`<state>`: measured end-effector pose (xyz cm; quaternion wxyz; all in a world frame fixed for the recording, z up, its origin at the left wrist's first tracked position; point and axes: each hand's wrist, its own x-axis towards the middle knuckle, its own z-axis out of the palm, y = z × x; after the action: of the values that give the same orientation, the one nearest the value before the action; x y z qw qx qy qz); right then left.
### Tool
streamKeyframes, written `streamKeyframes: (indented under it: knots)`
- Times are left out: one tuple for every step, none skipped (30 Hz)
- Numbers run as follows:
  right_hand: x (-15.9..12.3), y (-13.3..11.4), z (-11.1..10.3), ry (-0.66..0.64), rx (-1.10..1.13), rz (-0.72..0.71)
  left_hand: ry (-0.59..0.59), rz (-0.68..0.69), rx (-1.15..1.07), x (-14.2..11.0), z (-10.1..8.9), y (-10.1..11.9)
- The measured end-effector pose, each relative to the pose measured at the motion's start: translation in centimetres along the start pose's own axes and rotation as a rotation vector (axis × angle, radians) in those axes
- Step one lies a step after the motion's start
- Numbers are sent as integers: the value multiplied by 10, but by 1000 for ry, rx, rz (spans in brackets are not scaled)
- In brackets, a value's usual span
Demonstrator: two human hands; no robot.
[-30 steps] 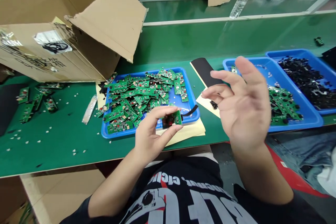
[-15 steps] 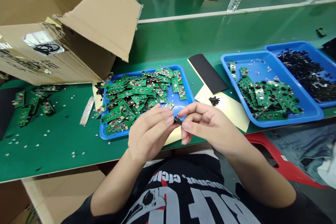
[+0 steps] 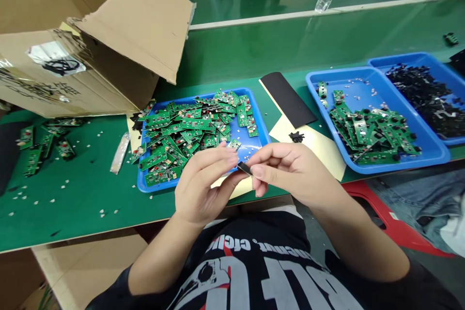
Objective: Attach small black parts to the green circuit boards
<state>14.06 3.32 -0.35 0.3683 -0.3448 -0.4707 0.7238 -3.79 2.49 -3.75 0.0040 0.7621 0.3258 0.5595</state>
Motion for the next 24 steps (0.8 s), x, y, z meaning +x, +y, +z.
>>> streamKeyframes:
  knots:
    - [0, 0, 0, 15, -21, -15, 2, -2, -12, 0, 0, -1]
    - [0, 1, 1, 29, -47, -29, 3, -6, -20, 0, 0, -2]
    - [1, 1, 1, 40, -76, -42, -1, -6, -26, 0, 0, -2]
    - [1, 1, 0, 44, -106, -53, -11, -5, -33, 1, 0, -3]
    - [1, 2, -1, 40, -138, -64, -27, 2, -41, 1, 0, -4]
    - [1, 2, -1, 30, -169, -74, -43, 12, -50, 2, -1, -4]
    - [1, 2, -2, 20, -198, -85, -57, 21, -58, 2, -1, -5]
    - [0, 2, -2, 11, -226, -98, -61, 24, -68, 1, -1, -6]
    - [0, 2, -2, 8, -251, -115, -58, 15, -83, 1, 0, -6]
    - [-1, 2, -2, 9, -273, -137, -46, -10, -103, 0, 1, -6]
    - [-1, 3, -1, 15, -290, -163, -25, -47, -131, -2, 2, -6]
    - [-1, 5, 0, 23, -300, -184, -2, -94, -169, -4, 4, -5]
    - [-1, 7, 1, 33, -300, -194, 22, -147, -218, -5, 6, -3]
    - [-1, 9, 2, 40, -288, -189, 46, -201, -276, -6, 8, -1]
    - [-1, 11, 4, 48, -264, -174, 63, -252, -341, -7, 10, 1]
    - [0, 13, 5, 53, -235, -154, 79, -302, -408, -7, 12, 4]
    - [0, 15, 6, 59, -203, -142, 92, -354, -473, -6, 13, 7]
    - [0, 16, 7, 66, -170, -143, 106, -409, -529, -5, 15, 9]
    - [0, 17, 8, 74, -141, -160, 123, -463, -573, -4, 16, 11]
    - [0, 17, 9, 81, -117, -185, 138, -510, -605, -3, 17, 12]
    - [0, 17, 10, 86, -99, -208, 152, -548, -628, -2, 18, 13]
    - [-1, 16, 11, 91, -87, -224, 162, -570, -647, -2, 18, 13]
    - [-1, 16, 12, 95, -82, -230, 167, -575, -665, -2, 19, 12]
    - [-1, 15, 12, 97, -86, -230, 171, -570, -681, -2, 19, 11]
